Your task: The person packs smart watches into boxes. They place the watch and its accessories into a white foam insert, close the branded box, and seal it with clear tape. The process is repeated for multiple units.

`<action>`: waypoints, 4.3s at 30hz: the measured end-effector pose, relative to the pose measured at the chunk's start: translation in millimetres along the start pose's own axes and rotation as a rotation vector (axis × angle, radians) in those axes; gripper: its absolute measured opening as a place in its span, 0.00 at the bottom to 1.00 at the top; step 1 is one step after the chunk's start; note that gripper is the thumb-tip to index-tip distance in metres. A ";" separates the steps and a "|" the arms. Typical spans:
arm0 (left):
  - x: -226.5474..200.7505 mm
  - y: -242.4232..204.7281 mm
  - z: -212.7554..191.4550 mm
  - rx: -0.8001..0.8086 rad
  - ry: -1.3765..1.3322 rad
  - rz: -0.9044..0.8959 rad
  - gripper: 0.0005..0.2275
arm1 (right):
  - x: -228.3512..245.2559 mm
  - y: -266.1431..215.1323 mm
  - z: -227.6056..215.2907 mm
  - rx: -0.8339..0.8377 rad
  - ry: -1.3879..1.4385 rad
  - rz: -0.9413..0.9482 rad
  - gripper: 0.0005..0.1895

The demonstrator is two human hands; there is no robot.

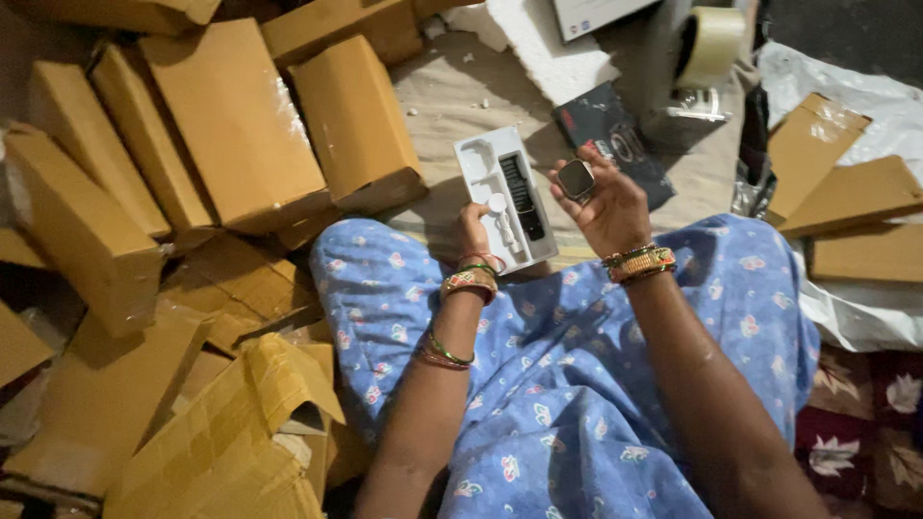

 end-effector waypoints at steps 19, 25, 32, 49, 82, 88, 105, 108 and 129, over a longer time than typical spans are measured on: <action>-2.0 -27.6 19.9 0.065 0.143 -0.132 0.09 | 8.8 -22.0 14.5 0.303 0.676 -0.093 0.45; -5.2 -30.2 23.8 0.056 0.128 -0.154 0.09 | 5.2 -26.5 2.4 -0.156 0.572 -0.062 0.44; -9.1 -30.6 26.8 0.073 0.118 -0.130 0.08 | -17.2 -15.7 -35.4 -0.153 0.179 0.117 0.40; 38.0 5.0 20.1 0.210 0.488 -0.062 0.07 | -47.9 66.6 -57.1 -0.389 -0.511 0.083 0.12; 5.3 9.5 16.3 -0.044 -0.132 -0.276 0.07 | 58.5 -16.3 -77.2 -0.543 -1.770 0.452 0.51; 4.6 7.9 8.4 -0.095 -0.134 -0.282 0.07 | 52.0 -3.5 -31.7 -0.447 -1.850 0.117 0.49; -46.6 -10.7 -32.1 -0.300 0.183 0.028 0.09 | 18.6 -1.0 -100.7 -0.592 -2.033 0.163 0.28; -44.8 -9.1 -33.5 -0.287 0.198 0.047 0.10 | 17.2 0.8 -105.6 -0.656 -1.843 0.176 0.22; -0.1 9.3 -46.3 -0.240 0.158 -0.133 0.10 | -38.7 -6.4 92.9 0.124 -1.851 -0.202 0.19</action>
Point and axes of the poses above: each hand's wrist, its own y-axis towards the middle knuckle, its own z-axis out of the palm, x = y × z, the point moved 8 cm from there along y, towards the middle knuckle, and after that the axes turned 15 degrees about x, right-handed, at the moved point
